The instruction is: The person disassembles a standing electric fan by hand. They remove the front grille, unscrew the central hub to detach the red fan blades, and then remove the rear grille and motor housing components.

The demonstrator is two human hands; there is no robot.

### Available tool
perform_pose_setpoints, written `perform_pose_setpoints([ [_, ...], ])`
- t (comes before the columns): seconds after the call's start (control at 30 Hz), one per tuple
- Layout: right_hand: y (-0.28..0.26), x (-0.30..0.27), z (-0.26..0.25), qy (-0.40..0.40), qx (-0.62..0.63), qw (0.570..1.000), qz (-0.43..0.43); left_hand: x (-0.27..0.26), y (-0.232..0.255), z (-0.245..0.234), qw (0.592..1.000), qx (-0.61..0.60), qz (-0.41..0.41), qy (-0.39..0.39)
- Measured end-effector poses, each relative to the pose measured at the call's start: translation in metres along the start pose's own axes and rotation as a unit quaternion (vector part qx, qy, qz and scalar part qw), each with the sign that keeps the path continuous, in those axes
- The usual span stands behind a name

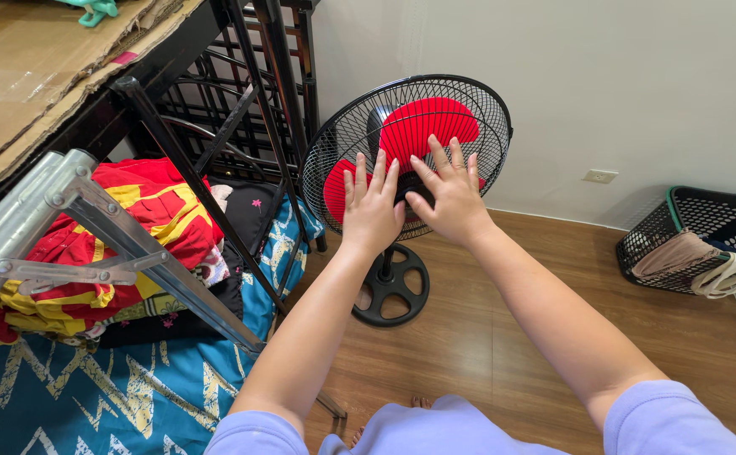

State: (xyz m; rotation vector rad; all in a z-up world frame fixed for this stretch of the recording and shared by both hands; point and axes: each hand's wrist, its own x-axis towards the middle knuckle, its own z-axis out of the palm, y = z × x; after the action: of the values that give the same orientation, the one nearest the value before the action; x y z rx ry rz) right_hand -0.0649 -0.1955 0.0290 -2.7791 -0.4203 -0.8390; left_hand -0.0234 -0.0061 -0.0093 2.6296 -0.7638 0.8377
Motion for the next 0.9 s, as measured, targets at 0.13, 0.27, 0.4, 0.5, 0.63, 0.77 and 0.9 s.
perform_pose_setpoints([
  [0.13, -0.001, 0.014, -0.003, 0.1, 0.604, 0.767, 0.193, 0.021, 0.005, -0.004, 0.798, -0.589, -0.125, 0.035],
  [0.27, 0.001, 0.016, -0.013, 0.108, 0.864, 0.366, 0.328, 0.025, 0.01, -0.023, 0.277, -0.927, -0.254, 0.002],
  [0.4, -0.006, 0.004, -0.011, 0.118, 0.882, 0.285, 0.357, 0.017, 0.012, -0.026, 0.209, -0.938, -0.275, 0.014],
  [0.5, -0.006, 0.001, -0.01, 0.114, 0.88, 0.294, 0.356, 0.013, 0.011, -0.024, 0.208, -0.935, -0.286, 0.009],
  [0.63, -0.006, 0.003, -0.011, 0.114, 0.88, 0.296, 0.353, 0.015, 0.011, -0.022, 0.211, -0.938, -0.274, 0.007],
  [0.77, -0.005, 0.005, -0.013, 0.115, 0.884, 0.292, 0.346, 0.018, 0.011, -0.024, 0.203, -0.942, -0.269, 0.005],
  [0.9, -0.004, 0.011, -0.015, 0.113, 0.893, 0.294, 0.321, 0.025, 0.011, -0.029, 0.203, -0.943, -0.263, 0.003],
])
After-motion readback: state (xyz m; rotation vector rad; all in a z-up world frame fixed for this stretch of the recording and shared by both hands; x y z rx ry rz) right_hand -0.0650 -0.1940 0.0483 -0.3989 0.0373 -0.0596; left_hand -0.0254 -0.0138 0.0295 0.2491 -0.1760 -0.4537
